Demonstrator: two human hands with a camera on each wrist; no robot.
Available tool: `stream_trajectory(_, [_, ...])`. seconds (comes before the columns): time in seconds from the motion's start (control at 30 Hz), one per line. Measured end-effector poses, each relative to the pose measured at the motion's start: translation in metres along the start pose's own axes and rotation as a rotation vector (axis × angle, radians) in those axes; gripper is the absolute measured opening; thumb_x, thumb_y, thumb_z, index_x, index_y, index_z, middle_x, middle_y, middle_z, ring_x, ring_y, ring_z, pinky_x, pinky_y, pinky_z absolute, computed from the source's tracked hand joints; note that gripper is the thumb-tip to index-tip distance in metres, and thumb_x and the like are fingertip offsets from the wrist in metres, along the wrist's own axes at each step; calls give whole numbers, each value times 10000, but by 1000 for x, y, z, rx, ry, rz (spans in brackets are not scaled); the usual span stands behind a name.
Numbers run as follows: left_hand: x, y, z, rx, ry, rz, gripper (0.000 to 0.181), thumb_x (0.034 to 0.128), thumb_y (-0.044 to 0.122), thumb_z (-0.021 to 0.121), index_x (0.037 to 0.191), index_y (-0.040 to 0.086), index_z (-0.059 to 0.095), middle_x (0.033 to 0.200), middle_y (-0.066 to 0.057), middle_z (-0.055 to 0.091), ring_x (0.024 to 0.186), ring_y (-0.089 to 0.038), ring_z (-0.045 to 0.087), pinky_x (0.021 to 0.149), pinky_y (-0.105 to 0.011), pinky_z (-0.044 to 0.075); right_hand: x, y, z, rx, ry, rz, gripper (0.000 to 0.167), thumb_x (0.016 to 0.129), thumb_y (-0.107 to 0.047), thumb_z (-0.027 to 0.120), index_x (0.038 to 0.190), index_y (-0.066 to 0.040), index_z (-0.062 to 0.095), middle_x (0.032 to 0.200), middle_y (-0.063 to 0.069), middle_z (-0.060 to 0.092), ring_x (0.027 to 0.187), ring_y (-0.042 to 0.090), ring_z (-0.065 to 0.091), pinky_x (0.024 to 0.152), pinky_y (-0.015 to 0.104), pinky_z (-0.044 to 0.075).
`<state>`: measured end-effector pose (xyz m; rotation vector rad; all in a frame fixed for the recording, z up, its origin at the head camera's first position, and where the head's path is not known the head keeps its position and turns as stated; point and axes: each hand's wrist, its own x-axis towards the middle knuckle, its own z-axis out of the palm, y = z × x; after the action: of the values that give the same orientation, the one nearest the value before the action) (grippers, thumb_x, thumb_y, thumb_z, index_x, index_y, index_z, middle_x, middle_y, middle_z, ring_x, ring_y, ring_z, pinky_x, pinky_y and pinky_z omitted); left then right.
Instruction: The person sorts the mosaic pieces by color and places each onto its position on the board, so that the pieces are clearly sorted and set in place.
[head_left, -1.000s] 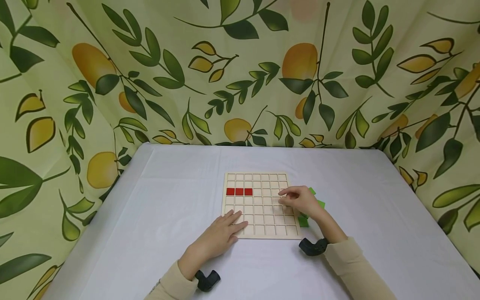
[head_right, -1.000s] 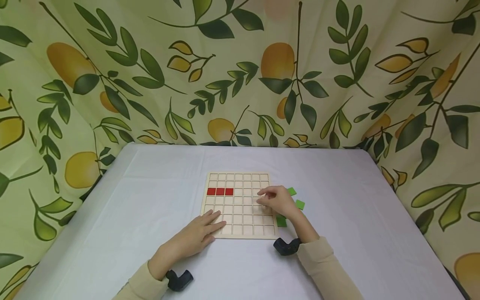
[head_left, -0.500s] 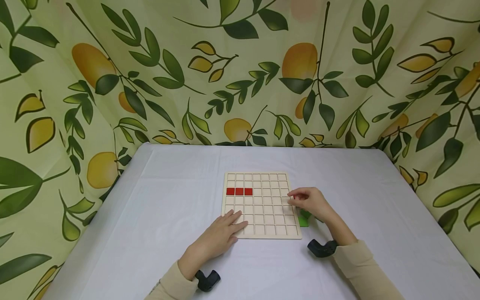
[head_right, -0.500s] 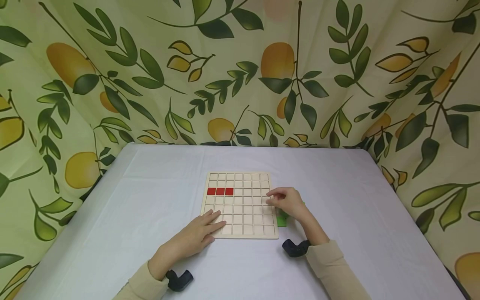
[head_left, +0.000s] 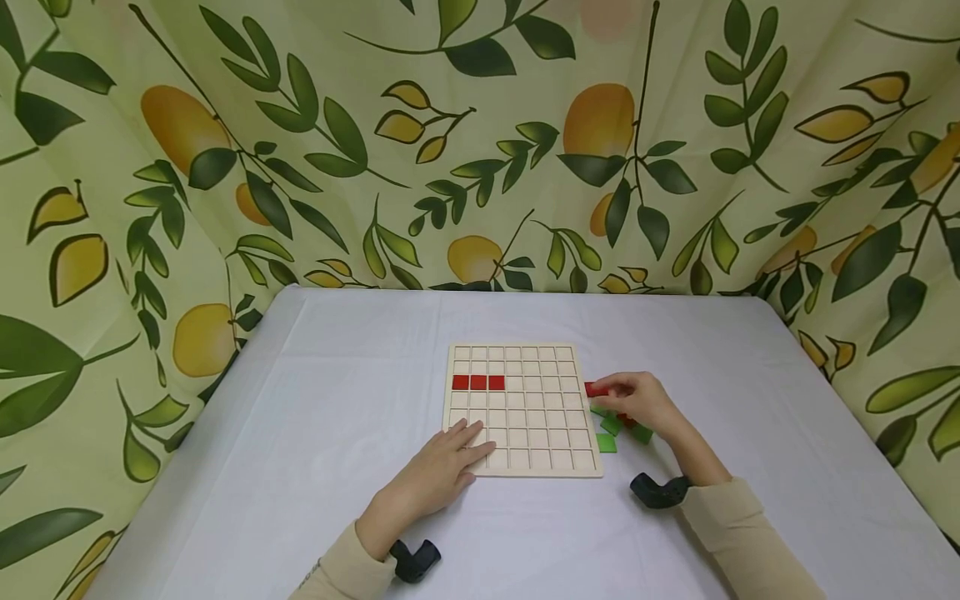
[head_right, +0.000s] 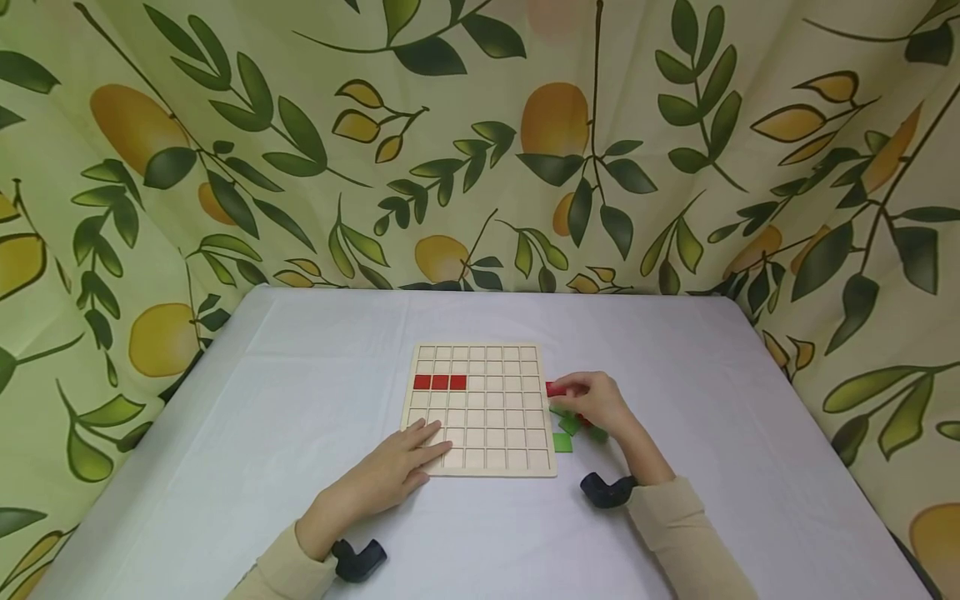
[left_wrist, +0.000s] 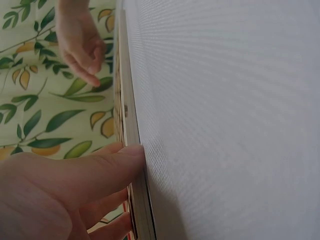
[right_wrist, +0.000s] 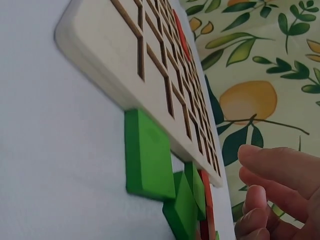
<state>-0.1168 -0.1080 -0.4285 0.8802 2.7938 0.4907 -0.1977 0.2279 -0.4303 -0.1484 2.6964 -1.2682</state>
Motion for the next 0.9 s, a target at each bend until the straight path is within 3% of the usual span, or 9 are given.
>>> stream_trajectory(0.43, [1,0,1,0,-2,-4,448,941,170,593,1384,165,530,1544,-122,398,1450,-348,351,1139,-550,365,3,13,-9,-91,22,-11,273,827,-101,731,1061,33,695,697,21,524,658,106,447,526,187,371])
stream_trajectory(0.9, [-1,1,0,-2,1,4,444,942,148,588,1383,149,532,1539,-129,404,1444,-356,358,1137,-548,368,10,21,-17,-132,-31,-15,293,833,-68,707,1099,52,678,671,15,498,652,137,444,536,192,350])
